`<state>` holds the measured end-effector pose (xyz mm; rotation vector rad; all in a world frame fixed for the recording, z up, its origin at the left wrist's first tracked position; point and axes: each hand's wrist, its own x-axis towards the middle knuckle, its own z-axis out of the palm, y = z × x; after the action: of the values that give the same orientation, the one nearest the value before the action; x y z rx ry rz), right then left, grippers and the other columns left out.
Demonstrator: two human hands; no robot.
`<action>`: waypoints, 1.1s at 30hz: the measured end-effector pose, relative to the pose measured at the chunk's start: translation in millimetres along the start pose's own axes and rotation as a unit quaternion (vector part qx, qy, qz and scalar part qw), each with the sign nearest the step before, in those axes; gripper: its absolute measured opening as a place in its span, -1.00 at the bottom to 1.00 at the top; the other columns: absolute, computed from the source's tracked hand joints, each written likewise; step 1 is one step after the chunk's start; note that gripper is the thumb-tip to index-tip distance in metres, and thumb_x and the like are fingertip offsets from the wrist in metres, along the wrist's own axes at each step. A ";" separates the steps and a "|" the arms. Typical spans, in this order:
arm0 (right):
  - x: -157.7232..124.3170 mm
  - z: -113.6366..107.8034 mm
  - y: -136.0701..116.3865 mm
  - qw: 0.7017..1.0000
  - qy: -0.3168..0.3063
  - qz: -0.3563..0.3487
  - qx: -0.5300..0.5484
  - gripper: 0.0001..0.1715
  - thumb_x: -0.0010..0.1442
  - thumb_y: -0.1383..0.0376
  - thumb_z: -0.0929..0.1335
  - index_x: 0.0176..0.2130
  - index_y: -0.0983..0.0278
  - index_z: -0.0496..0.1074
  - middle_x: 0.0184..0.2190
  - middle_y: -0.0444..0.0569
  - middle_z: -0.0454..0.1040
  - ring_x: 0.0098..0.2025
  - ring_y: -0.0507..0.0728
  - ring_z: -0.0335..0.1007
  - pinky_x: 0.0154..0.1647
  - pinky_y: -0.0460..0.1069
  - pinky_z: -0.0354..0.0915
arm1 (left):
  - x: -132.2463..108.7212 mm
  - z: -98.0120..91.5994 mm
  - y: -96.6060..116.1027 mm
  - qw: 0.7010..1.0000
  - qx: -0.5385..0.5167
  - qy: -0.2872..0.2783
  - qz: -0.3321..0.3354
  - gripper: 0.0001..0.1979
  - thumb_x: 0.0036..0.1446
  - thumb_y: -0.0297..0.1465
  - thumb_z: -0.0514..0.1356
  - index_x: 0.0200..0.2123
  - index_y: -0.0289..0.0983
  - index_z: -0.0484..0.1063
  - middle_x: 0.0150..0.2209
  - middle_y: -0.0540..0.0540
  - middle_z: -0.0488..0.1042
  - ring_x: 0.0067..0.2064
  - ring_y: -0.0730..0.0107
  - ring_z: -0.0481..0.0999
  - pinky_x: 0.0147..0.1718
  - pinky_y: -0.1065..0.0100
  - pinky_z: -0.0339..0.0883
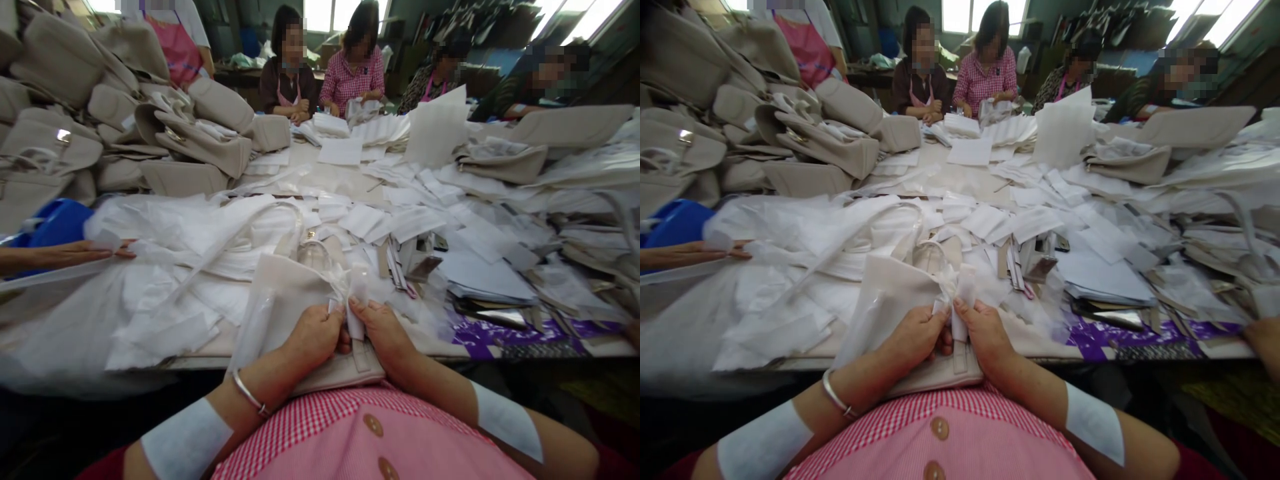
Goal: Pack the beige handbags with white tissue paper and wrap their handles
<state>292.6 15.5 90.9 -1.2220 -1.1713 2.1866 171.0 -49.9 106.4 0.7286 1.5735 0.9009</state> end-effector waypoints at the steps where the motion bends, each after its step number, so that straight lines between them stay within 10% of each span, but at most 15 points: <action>1: 0.7 -0.9 -0.6 1.000 0.021 -0.005 -0.020 -0.54 0.05 -0.09 0.42 -0.31 0.24 0.49 -0.68 -0.16 0.39 -0.65 0.07 0.25 -0.61 -0.02 0.21 | -1.2 0.2 0.0 1.000 0.013 -0.008 0.025 -0.56 0.26 -0.14 0.00 -0.56 -0.25 0.36 -0.64 -0.03 0.42 -0.62 0.43 0.38 -0.63 0.42 0.21; 5: 3.5 -0.9 -2.3 0.998 0.043 -0.024 -0.043 -0.57 0.03 -0.07 0.43 -0.39 0.25 0.49 -0.57 -0.08 0.49 -0.55 0.11 0.34 -0.52 0.00 0.29 | -2.1 1.8 -2.8 0.994 0.049 -0.008 0.099 -0.61 0.19 -0.12 0.12 -0.56 -0.24 0.37 -0.64 0.00 0.40 -0.58 0.43 0.36 -0.54 0.41 0.20; 11: 5.6 -2.4 -2.0 1.000 0.004 -0.015 -0.003 -0.53 0.09 -0.09 0.38 -0.36 0.25 0.54 -0.52 -0.03 0.54 -0.43 0.17 0.44 -0.40 0.02 0.35 | 3.3 7.1 -5.8 0.998 0.022 0.045 0.042 -0.70 0.09 -0.18 0.23 -0.54 -0.26 0.40 -0.65 0.04 0.38 -0.61 0.46 0.27 -0.59 0.40 0.12; 19: -1.4 -60.9 -43.2 0.942 -0.215 -0.003 -0.258 -0.49 -0.04 0.32 0.49 -0.03 0.27 0.53 -0.50 -0.19 0.48 -0.53 -0.03 0.29 -0.54 -0.16 0.18 | 2.8 8.1 -3.9 0.998 0.000 0.066 -0.011 -0.77 0.07 -0.25 0.25 -0.52 -0.26 0.44 -0.73 0.09 0.26 -0.65 0.49 0.16 -0.62 0.41 0.02; 23: -4.1 -74.5 -48.3 0.929 -0.204 0.002 -0.310 -0.28 -0.04 0.40 0.45 0.14 0.25 0.40 -0.60 -0.27 0.37 -0.59 -0.03 0.29 -0.56 -0.15 0.20 | 2.5 7.3 -2.3 0.998 0.004 0.056 -0.017 -0.77 0.07 -0.25 0.25 -0.53 -0.26 0.42 -0.74 0.10 0.25 -0.67 0.51 0.12 -0.64 0.41 0.00; 33: 2.6 -65.3 -59.3 0.937 -0.112 -0.131 -0.303 -0.86 0.02 0.31 0.41 -0.37 0.32 0.57 -0.61 -0.14 0.44 -0.57 -0.01 0.31 -0.53 -0.11 0.26 | -0.4 6.0 3.1 0.997 0.056 0.047 -0.014 -0.72 0.11 -0.22 0.20 -0.55 -0.26 0.34 -0.73 0.07 0.29 -0.68 0.51 0.19 -0.67 0.42 0.03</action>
<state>341.2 83.4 119.5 -0.9529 -2.0800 1.8509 176.9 -47.6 108.7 0.7500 1.7244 0.8426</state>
